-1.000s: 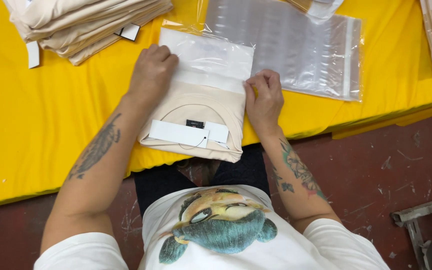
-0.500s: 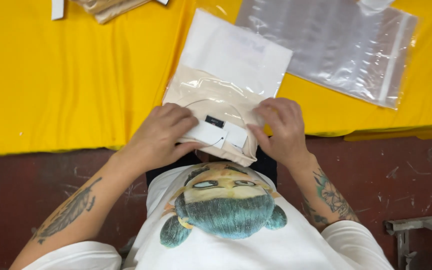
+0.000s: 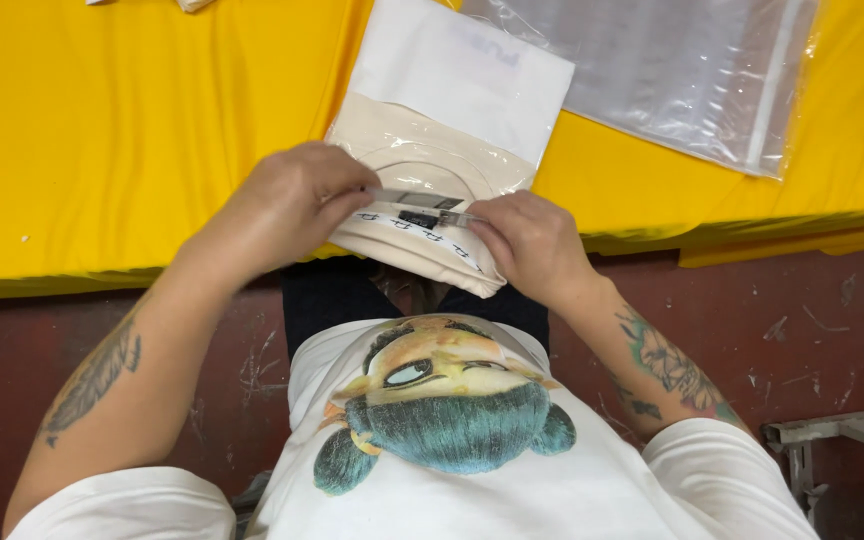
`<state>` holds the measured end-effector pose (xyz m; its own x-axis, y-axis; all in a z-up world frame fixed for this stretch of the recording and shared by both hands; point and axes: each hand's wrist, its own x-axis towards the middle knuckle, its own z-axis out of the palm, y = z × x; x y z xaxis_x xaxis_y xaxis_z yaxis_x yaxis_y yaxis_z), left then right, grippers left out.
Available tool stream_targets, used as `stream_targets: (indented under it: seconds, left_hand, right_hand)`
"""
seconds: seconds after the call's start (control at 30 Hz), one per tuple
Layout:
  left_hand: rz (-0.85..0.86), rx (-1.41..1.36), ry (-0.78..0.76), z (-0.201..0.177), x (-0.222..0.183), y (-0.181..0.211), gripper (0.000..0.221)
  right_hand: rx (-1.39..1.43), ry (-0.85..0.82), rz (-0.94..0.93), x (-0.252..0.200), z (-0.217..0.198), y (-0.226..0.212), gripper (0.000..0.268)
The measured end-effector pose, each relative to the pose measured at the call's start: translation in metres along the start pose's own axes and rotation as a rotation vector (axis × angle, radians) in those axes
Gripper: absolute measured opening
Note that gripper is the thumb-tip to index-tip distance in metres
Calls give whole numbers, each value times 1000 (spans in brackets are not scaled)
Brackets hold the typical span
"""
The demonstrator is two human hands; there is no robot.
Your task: Folding a t-shirt and placing it into a clear plastic bag, including careful adjustment of tags.
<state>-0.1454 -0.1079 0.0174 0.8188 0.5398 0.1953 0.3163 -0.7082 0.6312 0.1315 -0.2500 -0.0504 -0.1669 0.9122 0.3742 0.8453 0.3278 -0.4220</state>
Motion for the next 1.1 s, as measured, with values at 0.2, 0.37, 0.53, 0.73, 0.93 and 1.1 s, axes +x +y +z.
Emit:
stream_targets:
  seconds: [0.2,0.37,0.53,0.73,0.93,1.1]
  left_hand:
    - [-250,-356,24,-33,74,-3,51]
    - [-243,-667,-4,10,121,-8,59]
    - [-369,-831,85,58,104,-33,68]
    - [-362,-873,88,97,60,-36,51]
    - [-302,-721,358,92,39,-43,22]
    - [-217,-613,259,79,61,-16,16]
  right_hand:
    - [248,65,-6,48,-29,0,13]
    - [567,-65,334,81,-9,13,11]
    - [714,79,484,80,12,26,18]
    - [791,229,397,72,17,22,38]
    - [163,-226,247,59,-19,10,59]
    - [1046,1,291,42,11,33,50]
